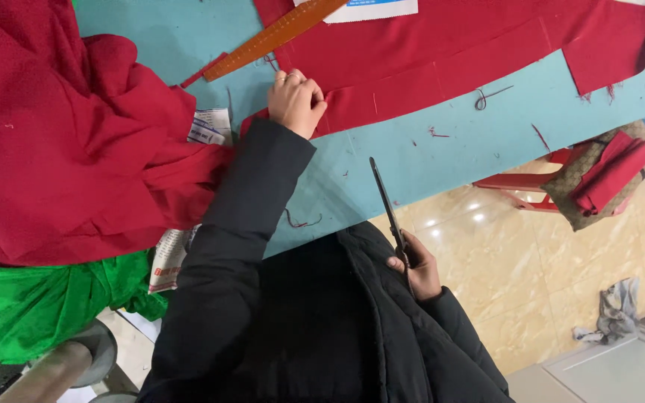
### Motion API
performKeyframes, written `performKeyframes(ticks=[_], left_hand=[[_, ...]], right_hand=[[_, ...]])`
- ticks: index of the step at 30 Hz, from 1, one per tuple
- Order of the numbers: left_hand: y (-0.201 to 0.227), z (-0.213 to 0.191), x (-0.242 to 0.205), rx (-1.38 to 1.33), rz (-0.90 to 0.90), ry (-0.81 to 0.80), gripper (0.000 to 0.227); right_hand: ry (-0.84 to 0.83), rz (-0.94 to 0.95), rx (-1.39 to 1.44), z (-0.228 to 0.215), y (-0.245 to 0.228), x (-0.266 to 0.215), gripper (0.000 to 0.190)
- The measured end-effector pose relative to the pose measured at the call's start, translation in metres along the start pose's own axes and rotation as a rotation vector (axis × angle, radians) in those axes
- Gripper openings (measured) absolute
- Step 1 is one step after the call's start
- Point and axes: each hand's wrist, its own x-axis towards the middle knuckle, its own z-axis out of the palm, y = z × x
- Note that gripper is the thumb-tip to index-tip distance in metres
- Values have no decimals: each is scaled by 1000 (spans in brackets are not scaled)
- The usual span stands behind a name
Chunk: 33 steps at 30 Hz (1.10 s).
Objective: The person measures and marks a red fabric on a light blue table using a ruler and chalk. They then use scissors to cut the fabric along the marked lines, repeating the process of measuring, marking, and cutting to create multiple fabric pieces.
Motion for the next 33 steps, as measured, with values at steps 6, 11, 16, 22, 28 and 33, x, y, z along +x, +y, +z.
performKeyframes(ticks=[6,11,16,22,28,33], left_hand=[[13,-31,8,-520,-86,-250,18],[23,-50,9,-599,-195,-325,22],[-3,-9,1,-277,-163,-147,40],[62,-10,6,-163,150,59,32],[143,61,27,-93,412,-116,37],[196,111,72,-23,531,-97,35]], right_hand=[[-10,-17,37,-6,-4,5,66],[2,-10,4,-10,-2,6,67],[59,0,-19,-19,18,5,72],[109,25,-61,-31,27,3,73],[273,68,-85,-46,8,-1,76],[334,62,-24,-81,32,-9,73]])
